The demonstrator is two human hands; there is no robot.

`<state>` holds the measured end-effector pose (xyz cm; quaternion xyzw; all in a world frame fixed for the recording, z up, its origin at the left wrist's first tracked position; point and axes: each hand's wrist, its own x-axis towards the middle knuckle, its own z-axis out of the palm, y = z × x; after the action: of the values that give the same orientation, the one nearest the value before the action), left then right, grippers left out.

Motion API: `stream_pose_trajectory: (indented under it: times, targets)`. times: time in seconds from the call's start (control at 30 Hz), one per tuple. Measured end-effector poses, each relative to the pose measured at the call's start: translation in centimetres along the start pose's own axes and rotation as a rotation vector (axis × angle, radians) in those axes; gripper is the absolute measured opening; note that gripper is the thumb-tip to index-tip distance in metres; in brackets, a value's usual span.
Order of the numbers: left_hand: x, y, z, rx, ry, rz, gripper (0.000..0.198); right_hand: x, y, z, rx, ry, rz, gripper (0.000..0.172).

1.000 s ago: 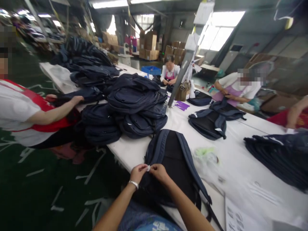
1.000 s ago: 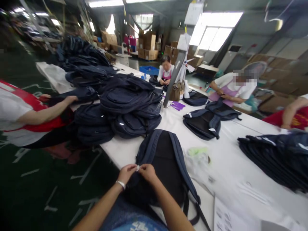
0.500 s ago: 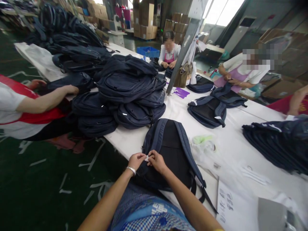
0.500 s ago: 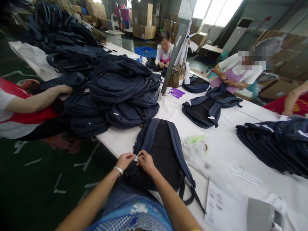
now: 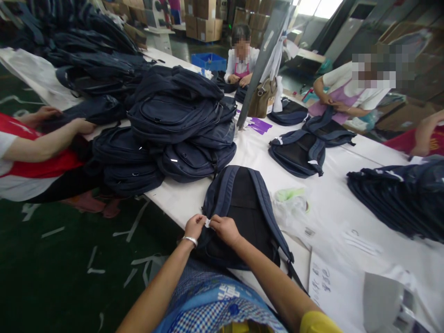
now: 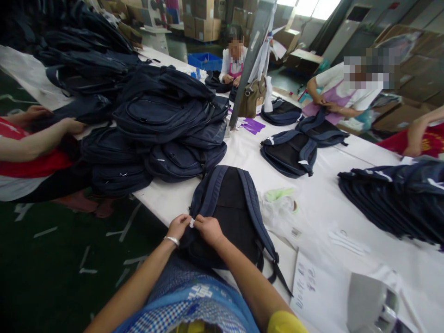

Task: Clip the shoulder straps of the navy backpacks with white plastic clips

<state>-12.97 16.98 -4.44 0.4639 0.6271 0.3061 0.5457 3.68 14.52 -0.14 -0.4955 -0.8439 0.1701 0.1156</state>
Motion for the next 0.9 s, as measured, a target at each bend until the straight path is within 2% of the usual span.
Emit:
stream_pose_trajectory:
  times: [0.13,0.27,0.33,0.5,0.63,0.73,0.8,0.9]
  targets:
    - [0.7,-0.1,0.4,-0.061,0.023,-0.055,0.034,-0.2,0.4,0.3,-0.039,-0.023,-0.045,0.020]
    - [0.6,0.4,0.1,-0.068,-0.019,-0.039,0.033,-1.1,0.5,0.5,0.082,0.004,0.003,0.025]
    - [0.3,0.6,-0.3,-0.060,-0.040,-0.022,0.032,-1.8,0.2,0.5,0.201,0.048,0.084,0.027]
    - [-0.4,0.9,-0.5,-0.055,-0.064,0.010,0.031,-2.7,-1.5,0.1,0.543,0.266,0.327,0.021]
    - [-0.6,1.0,-0.4,-0.064,-0.072,0.027,0.032,-1.6,-2.5,-0.2,0.578,0.346,0.423,0.017]
    - [-0.9,1.2,-0.5,-0.075,-0.089,0.028,0.035,-1.3,-2.4,0.3,0.612,0.423,0.556,0.014]
    - [-1.1,1.4,-0.7,-0.069,-0.123,0.032,0.038,-1.6,-2.3,1.0,0.698,0.445,0.674,0.016]
    - [-1.3,1.5,-0.7,0.001,-0.184,0.012,0.047,-2.5,-2.3,2.1,0.896,0.367,0.829,0.025]
